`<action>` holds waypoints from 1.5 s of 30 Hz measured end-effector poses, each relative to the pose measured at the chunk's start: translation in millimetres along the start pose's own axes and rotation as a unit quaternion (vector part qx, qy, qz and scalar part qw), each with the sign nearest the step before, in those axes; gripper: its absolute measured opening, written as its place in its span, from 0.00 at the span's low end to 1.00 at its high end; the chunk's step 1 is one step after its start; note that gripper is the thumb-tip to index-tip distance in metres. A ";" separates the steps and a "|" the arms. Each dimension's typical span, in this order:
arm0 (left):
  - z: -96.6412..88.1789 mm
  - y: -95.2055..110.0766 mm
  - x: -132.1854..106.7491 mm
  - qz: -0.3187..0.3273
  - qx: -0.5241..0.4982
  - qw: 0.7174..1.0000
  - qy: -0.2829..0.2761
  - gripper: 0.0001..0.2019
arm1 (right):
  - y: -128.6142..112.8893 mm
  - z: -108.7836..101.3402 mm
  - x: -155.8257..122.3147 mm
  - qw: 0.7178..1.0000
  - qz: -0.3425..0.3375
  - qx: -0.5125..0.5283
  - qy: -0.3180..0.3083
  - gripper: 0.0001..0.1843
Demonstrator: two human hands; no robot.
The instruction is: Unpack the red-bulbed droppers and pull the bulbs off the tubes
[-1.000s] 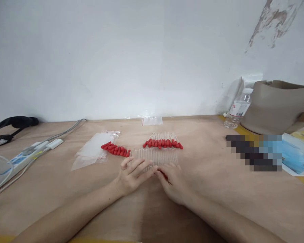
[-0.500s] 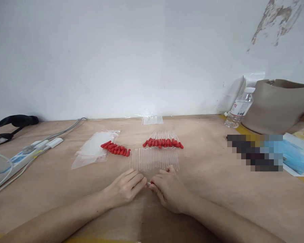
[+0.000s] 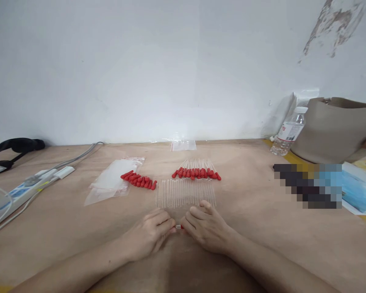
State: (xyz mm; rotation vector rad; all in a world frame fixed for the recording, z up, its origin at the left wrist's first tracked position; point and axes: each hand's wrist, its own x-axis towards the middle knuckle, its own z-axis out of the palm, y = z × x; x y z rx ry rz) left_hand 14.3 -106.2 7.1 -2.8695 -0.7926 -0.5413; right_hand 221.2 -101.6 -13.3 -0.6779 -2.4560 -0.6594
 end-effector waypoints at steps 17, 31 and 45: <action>9.3 -18.6 8.6 0.076 0.153 0.980 0.106 0.06 | -1.0 -18.7 20.6 0.916 0.224 0.287 -0.172 0.13; 8.2 -11.6 2.7 -0.017 0.002 1.000 0.021 0.13 | 0.4 -0.9 3.1 0.994 0.085 0.027 0.056 0.05; -9.5 -45.0 -5.0 -0.219 -0.065 0.973 0.041 0.15 | 53.0 -0.3 -26.0 0.971 0.218 -0.048 0.088 0.07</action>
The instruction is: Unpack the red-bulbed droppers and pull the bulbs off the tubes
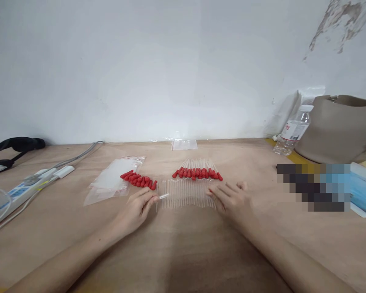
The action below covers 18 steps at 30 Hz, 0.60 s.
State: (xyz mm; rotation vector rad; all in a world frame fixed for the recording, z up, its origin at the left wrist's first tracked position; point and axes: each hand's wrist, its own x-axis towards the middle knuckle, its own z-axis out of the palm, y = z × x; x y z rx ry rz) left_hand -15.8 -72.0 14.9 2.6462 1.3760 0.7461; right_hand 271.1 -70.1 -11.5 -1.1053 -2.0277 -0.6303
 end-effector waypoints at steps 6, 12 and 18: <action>18.1 -27.3 4.9 0.038 0.068 0.990 0.117 0.12 | 35.0 21.9 -7.5 0.969 0.201 0.105 -0.095 0.18; 30.9 -37.8 10.0 0.100 0.122 0.976 0.151 0.09 | 46.0 31.6 -14.5 0.950 0.251 0.129 -0.137 0.19; 26.0 -26.4 5.1 0.093 0.027 0.993 0.071 0.09 | 45.3 30.7 -13.4 0.920 0.323 0.170 -0.141 0.12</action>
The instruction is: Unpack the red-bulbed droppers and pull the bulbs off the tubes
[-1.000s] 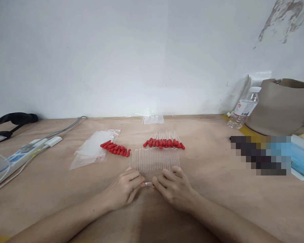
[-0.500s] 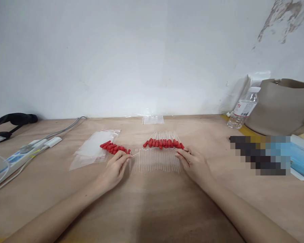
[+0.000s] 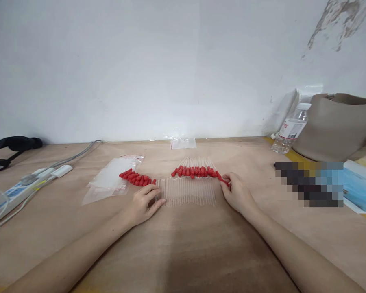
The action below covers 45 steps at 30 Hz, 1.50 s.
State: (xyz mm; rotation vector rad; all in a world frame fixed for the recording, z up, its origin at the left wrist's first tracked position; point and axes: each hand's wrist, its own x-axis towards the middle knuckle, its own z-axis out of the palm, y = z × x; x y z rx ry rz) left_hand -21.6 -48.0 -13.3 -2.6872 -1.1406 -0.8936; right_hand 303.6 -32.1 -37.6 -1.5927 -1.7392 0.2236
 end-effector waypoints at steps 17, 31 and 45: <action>-9.8 -11.0 -11.9 -0.004 -0.052 0.996 -0.077 0.11 | -4.2 4.8 1.7 0.999 -0.039 0.011 -0.007 0.16; -9.7 -4.5 -9.7 0.038 -0.051 0.998 0.000 0.09 | -8.0 -10.0 18.8 0.994 -0.064 -0.084 0.027 0.17; -8.4 -3.8 -11.2 0.057 -0.055 0.997 -0.004 0.09 | -44.0 3.6 34.2 0.988 0.054 -0.101 0.104 0.17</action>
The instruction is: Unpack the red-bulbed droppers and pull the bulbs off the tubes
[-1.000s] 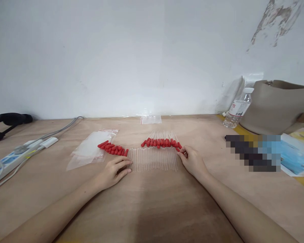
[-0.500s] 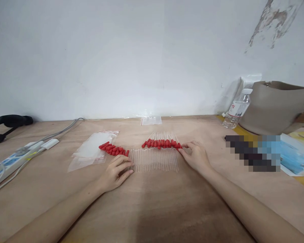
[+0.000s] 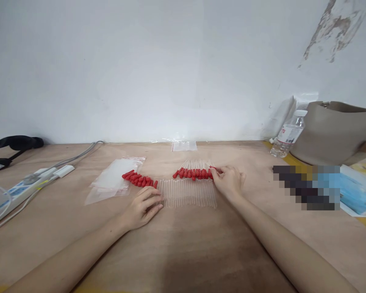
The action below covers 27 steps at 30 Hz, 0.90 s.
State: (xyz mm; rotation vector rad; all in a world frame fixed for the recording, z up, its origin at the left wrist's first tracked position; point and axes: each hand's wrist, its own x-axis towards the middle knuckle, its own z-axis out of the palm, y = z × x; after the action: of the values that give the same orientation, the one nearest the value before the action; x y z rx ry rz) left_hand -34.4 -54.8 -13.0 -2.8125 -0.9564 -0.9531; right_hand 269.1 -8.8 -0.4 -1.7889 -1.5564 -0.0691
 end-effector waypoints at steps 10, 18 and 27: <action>3.5 7.6 21.9 0.034 0.172 0.972 0.156 0.18 | -28.1 -7.8 -44.6 0.934 -0.143 0.322 -0.067 0.12; 9.6 15.6 16.1 0.101 0.153 0.978 0.099 0.10 | -42.8 -0.2 -75.3 0.900 -0.162 0.349 -0.206 0.12; 13.6 19.9 11.4 0.075 0.135 0.987 0.031 0.05 | -49.9 -12.1 -78.3 0.928 -0.286 0.166 -0.169 0.15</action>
State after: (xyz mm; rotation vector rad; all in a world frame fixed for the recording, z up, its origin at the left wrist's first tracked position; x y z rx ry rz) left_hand -8.8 -61.9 -14.3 -2.5700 -0.7852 -0.8196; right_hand 210.4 -81.7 -5.8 -1.0784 -2.1528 0.2231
